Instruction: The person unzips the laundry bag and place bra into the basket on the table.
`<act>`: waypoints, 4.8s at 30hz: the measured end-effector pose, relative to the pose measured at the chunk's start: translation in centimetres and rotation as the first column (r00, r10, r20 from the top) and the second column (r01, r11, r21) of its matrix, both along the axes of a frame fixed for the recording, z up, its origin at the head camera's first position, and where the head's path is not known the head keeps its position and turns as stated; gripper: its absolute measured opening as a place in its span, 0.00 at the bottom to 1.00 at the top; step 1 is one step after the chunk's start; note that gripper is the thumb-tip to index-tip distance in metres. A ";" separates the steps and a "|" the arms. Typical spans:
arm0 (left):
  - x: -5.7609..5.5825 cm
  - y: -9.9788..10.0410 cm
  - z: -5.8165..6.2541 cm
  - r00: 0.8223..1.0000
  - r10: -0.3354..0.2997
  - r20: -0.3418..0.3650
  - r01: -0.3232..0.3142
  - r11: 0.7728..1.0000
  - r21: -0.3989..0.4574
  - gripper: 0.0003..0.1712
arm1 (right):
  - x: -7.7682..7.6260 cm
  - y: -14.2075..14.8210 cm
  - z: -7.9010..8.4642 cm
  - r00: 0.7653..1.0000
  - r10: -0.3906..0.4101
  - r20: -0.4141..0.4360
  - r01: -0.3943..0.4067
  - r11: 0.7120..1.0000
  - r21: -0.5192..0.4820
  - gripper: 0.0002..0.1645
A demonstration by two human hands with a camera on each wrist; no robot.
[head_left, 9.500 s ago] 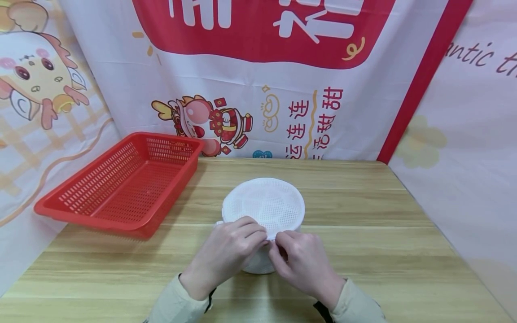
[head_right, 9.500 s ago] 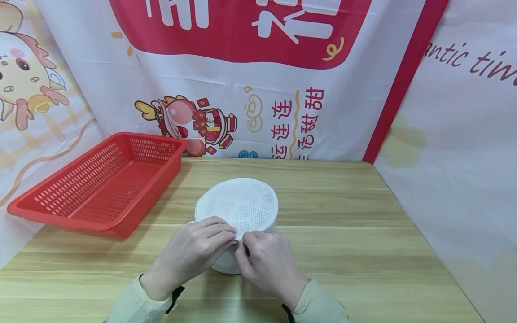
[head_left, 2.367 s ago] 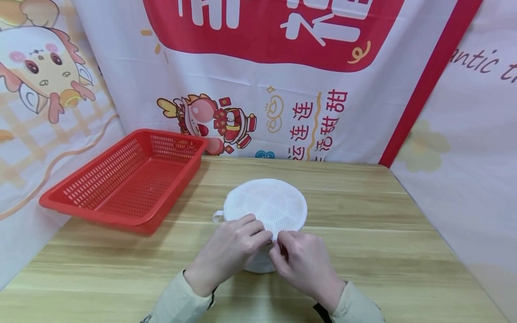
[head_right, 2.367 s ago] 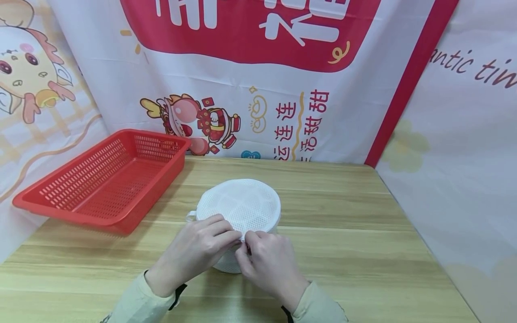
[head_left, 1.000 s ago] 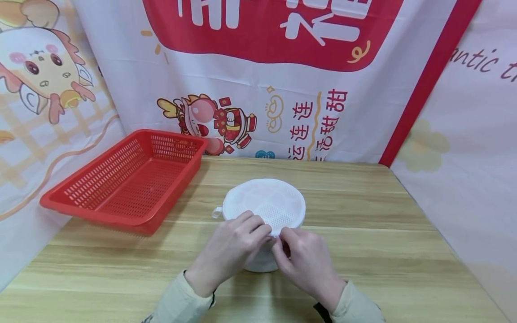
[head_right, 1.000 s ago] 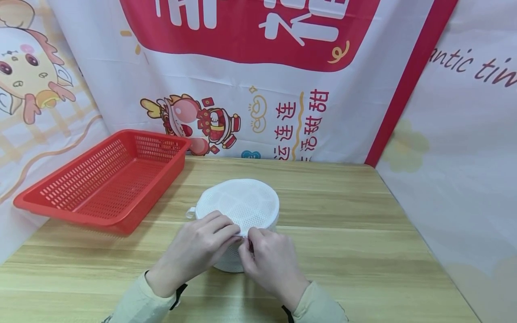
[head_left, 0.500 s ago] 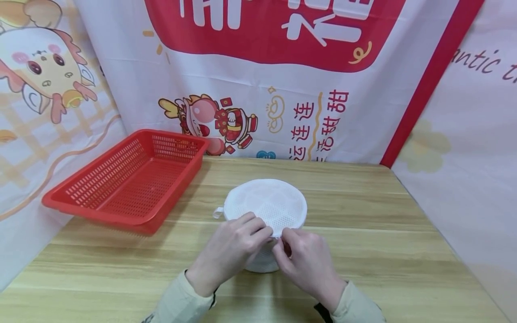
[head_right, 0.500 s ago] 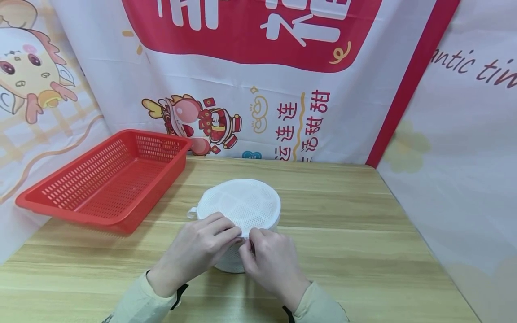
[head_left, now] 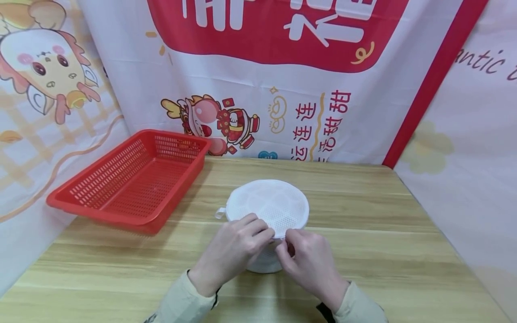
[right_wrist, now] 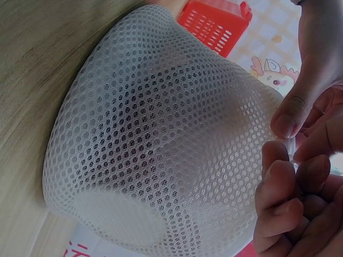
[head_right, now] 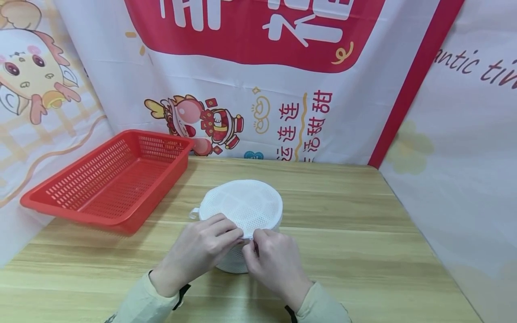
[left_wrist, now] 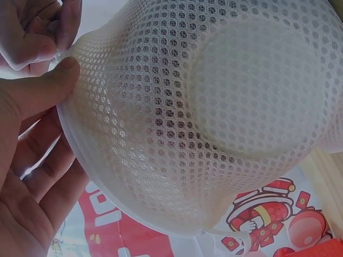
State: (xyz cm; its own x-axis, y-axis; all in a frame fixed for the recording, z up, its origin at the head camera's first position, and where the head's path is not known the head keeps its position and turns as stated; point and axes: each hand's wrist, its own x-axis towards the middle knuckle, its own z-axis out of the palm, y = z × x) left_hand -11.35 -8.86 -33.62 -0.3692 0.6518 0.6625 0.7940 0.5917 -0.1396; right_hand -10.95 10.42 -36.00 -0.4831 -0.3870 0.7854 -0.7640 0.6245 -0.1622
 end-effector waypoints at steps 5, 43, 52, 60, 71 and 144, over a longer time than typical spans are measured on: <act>0.0 -0.1 0.1 1.000 0.007 0.005 -0.007 1.000 0.006 0.07 | -0.1 0.1 0.1 1.000 -0.008 -0.023 0.008 1.000 0.010 0.16; 0.0 0.0 -0.1 0.999 0.010 -0.054 -0.010 1.000 -0.001 0.04 | 0.1 0.1 0.1 0.999 -0.028 -0.029 0.029 0.999 0.028 0.15; 0.2 0.1 -0.2 0.999 0.021 0.045 -0.022 1.000 0.016 0.07 | 0.1 -0.1 0.0 1.000 0.012 -0.029 -0.011 0.999 0.039 0.11; 0.2 0.2 -0.3 1.000 0.029 -0.010 -0.029 0.999 -0.024 0.08 | 0.1 -0.1 0.1 1.000 0.008 -0.002 -0.008 0.999 0.044 0.13; 0.2 0.1 -0.3 0.999 0.023 -0.049 -0.024 0.999 -0.024 0.10 | 0.0 -0.1 0.0 0.999 0.004 -0.043 -0.002 0.999 0.048 0.14; 0.3 0.3 -0.2 0.998 0.000 -0.064 -0.001 1.000 -0.009 0.09 | -0.3 0.3 -0.2 0.999 -0.004 -0.038 0.005 0.999 0.034 0.17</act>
